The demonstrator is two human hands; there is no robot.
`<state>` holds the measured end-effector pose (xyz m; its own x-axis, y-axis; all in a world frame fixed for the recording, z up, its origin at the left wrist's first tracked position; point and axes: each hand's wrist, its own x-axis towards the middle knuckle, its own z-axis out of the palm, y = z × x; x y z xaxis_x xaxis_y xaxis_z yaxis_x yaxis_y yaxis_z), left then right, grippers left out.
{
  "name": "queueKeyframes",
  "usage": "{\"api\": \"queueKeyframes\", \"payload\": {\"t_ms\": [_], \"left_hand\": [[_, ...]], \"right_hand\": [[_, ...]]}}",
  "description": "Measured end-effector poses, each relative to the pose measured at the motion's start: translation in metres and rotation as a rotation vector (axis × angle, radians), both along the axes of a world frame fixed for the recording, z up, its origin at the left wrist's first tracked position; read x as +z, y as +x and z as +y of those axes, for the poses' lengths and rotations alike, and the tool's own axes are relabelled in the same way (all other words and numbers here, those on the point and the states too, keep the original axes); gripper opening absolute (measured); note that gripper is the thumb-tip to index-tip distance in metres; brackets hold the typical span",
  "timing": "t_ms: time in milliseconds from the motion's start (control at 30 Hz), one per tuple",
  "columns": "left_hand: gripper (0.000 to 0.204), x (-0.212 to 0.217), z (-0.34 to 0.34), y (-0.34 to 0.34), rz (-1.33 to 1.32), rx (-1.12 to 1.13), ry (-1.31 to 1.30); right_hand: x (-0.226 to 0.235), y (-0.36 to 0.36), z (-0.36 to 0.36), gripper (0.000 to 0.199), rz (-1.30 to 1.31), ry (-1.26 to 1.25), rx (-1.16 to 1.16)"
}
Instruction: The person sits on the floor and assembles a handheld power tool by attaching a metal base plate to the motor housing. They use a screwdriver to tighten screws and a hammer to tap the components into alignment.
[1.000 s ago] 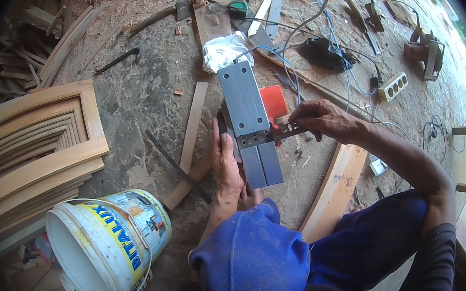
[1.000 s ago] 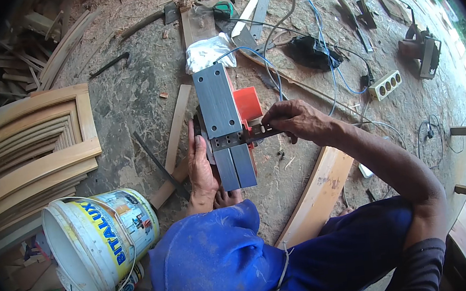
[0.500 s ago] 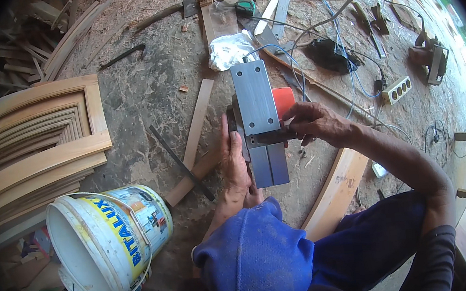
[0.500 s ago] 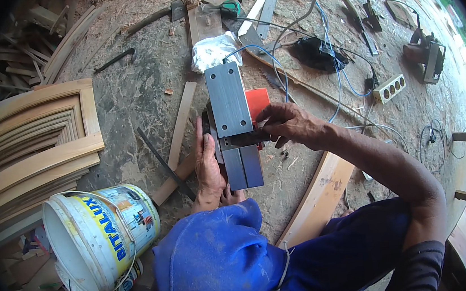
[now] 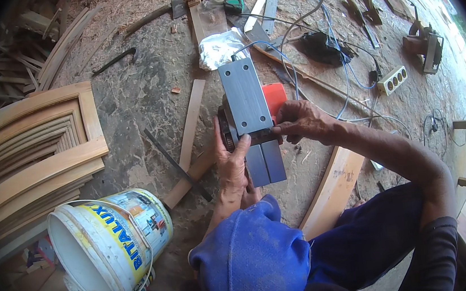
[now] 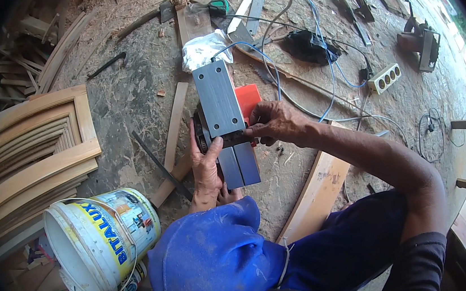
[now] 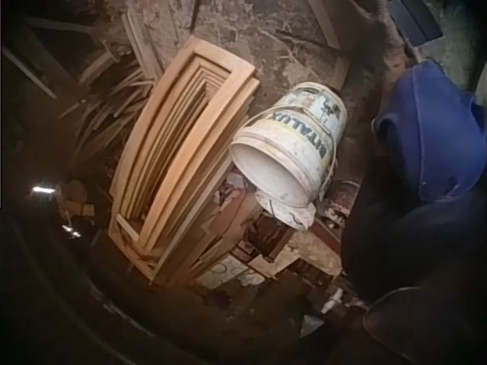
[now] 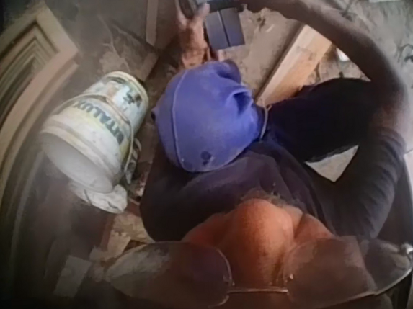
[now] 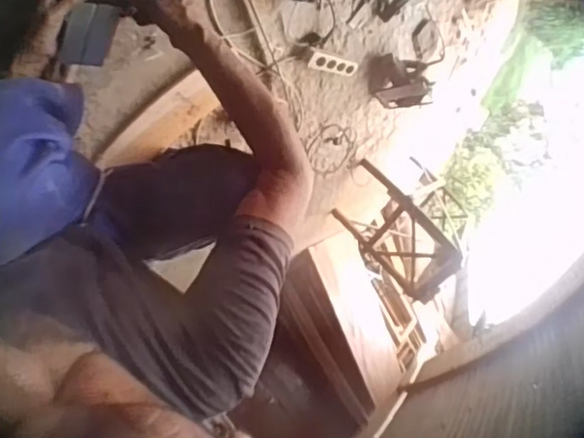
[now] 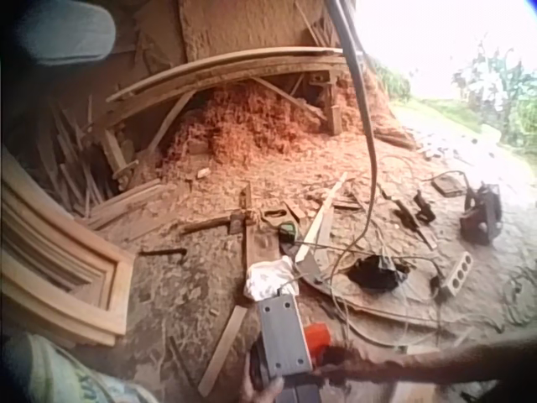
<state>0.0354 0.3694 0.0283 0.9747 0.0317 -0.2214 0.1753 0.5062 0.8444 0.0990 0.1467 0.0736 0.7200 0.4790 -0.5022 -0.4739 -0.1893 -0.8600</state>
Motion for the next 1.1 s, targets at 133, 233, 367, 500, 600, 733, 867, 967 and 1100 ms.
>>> {"api": "queueKeyframes", "payload": {"t_ms": [133, 233, 367, 500, 600, 733, 867, 967, 1100], "left_hand": [[0.082, 0.006, -0.002, 0.001, 0.036, 0.007, -0.025], [0.084, 0.005, -0.001, 0.003, 0.04, 0.007, -0.072], [0.086, 0.002, 0.001, 0.004, 0.031, 0.003, -0.044], [0.087, 0.001, 0.0, 0.005, 0.027, -0.001, -0.056], [0.088, 0.003, 0.001, 0.004, 0.04, -0.004, -0.071], [0.09, -0.001, 0.003, 0.004, 0.028, -0.026, -0.082], [0.091, 0.004, 0.002, 0.004, 0.038, -0.029, -0.084], [0.091, 0.005, 0.0, 0.004, 0.047, -0.027, -0.096], [0.091, 0.005, 0.001, 0.004, 0.038, -0.028, -0.099]], "right_hand": [[0.002, 0.0, -0.001, 0.019, 0.071, 0.098, -0.055], [-0.003, -0.001, -0.003, 0.018, 0.058, 0.149, -0.04], [0.002, 0.002, -0.001, 0.021, 0.027, 0.052, -0.013], [0.002, 0.003, -0.002, 0.026, 0.035, 0.026, -0.018], [0.003, 0.004, 0.0, 0.028, -0.016, -0.047, 0.014], [0.001, 0.001, 0.0, 0.027, -0.089, -0.091, 0.044], [-0.004, 0.003, -0.004, 0.026, -0.107, -0.075, 0.07], [-0.001, 0.002, -0.001, 0.026, -0.065, -0.095, 0.055], [0.001, 0.004, -0.002, 0.028, -0.076, -0.108, 0.079]]}}
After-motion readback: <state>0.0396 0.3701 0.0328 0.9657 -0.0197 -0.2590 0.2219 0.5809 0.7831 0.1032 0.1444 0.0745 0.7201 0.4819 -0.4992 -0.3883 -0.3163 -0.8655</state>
